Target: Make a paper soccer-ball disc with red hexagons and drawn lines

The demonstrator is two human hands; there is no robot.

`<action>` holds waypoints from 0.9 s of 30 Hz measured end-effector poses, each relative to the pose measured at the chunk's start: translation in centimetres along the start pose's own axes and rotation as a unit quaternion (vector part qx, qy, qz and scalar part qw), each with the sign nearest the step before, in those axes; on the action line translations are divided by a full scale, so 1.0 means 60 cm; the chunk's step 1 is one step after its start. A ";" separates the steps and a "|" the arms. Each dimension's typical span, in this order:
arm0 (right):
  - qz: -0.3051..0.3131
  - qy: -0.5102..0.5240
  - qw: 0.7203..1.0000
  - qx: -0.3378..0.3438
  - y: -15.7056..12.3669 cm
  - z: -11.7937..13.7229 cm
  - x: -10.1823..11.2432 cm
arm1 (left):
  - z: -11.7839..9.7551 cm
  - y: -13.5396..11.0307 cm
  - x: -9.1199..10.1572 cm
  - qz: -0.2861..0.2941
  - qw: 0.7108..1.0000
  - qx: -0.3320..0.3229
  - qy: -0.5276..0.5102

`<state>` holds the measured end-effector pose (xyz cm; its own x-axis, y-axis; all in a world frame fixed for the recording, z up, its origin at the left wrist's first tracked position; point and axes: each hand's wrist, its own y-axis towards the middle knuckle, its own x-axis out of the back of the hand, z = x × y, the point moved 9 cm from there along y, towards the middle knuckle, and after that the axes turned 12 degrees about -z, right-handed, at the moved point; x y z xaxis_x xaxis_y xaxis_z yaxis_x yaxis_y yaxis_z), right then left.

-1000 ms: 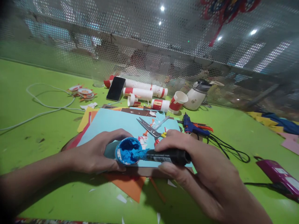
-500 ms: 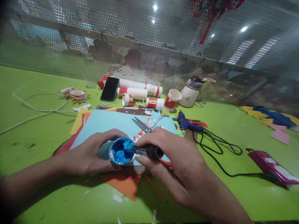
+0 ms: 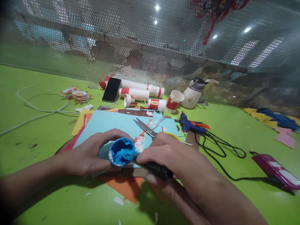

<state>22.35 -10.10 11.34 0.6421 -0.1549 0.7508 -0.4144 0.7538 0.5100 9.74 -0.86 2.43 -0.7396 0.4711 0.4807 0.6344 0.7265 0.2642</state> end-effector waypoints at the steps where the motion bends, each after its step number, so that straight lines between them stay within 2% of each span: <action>1: -0.017 -0.001 1.000 0.003 0.000 0.000 0.004 | -0.002 -0.001 -0.001 -0.001 1.000 -0.008 -0.002; 5: -0.041 0.010 0.999 -0.011 0.003 -0.004 0.004 | -0.006 -0.003 -0.007 0.000 1.000 -0.019 -0.005; 10: -0.116 -0.031 0.993 0.001 0.010 0.005 0.020 | -0.004 -0.003 -0.012 0.006 1.000 -0.013 -0.011; 12: -0.125 -0.033 0.992 0.000 0.012 0.008 0.021 | -0.002 -0.004 -0.014 0.014 1.000 -0.007 -0.010; 20: -0.113 -0.008 0.994 -0.005 0.022 0.008 0.008 | 0.007 -0.006 -0.018 0.027 0.999 0.020 -0.014; 27: -0.047 0.007 0.999 -0.024 0.022 -0.012 -0.010 | 0.001 -0.003 -0.014 0.013 1.000 0.006 -0.017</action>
<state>21.92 -8.55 11.27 0.6861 -0.2170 0.6944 -0.3214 0.7659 0.5568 10.25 -1.37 1.95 -0.7301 0.5065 0.4587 0.6510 0.7196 0.2416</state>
